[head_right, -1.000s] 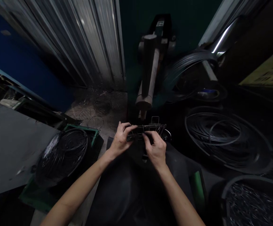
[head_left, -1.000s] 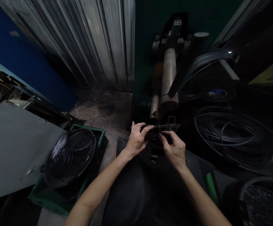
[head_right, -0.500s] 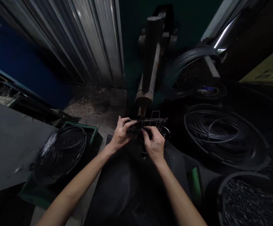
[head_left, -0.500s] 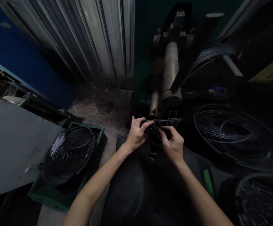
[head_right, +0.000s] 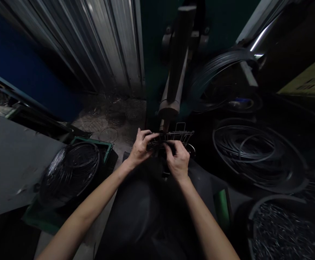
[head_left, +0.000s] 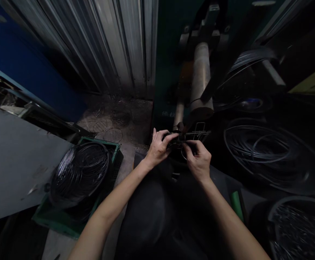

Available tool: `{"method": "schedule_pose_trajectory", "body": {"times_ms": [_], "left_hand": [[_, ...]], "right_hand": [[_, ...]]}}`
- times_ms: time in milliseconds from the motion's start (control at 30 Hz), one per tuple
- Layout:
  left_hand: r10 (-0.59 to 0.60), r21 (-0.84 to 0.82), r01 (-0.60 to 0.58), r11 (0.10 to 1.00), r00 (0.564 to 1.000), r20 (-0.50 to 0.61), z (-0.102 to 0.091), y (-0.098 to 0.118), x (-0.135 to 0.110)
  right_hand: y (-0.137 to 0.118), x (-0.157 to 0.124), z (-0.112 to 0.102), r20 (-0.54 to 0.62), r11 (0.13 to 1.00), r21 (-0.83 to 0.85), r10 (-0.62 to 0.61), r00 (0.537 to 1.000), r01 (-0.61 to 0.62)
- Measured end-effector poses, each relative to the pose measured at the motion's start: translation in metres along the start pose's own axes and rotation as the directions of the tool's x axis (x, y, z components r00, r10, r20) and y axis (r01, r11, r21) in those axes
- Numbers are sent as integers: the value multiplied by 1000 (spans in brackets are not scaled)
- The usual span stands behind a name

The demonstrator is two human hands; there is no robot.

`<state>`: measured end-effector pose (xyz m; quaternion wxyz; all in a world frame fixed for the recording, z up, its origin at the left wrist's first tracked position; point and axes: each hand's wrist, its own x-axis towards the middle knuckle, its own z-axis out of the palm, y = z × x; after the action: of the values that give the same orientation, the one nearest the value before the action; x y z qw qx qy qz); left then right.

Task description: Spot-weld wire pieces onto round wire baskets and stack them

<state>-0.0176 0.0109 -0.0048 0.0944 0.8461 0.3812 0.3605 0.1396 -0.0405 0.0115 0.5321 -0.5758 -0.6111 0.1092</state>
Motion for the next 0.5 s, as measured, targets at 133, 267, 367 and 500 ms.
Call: {"method": "schedule_pose_trajectory", "body": {"times_ms": [133, 267, 367, 500], "left_hand": [[1, 0, -1, 1000, 1000, -5, 2, -2, 1], [-5, 20, 5, 1000, 1000, 13, 1, -2, 2], [-4, 38, 4, 999, 1000, 13, 1, -3, 3], [-17, 50, 15, 999, 999, 39, 2, -4, 3]], "right_hand": [[4, 0, 2, -3, 1000, -16, 0, 1000, 0], [7, 0, 4, 0, 1000, -22, 8, 1000, -8], [7, 1, 4, -3, 1000, -18, 12, 1000, -12], [7, 0, 4, 9, 998, -35, 49, 999, -48]]}}
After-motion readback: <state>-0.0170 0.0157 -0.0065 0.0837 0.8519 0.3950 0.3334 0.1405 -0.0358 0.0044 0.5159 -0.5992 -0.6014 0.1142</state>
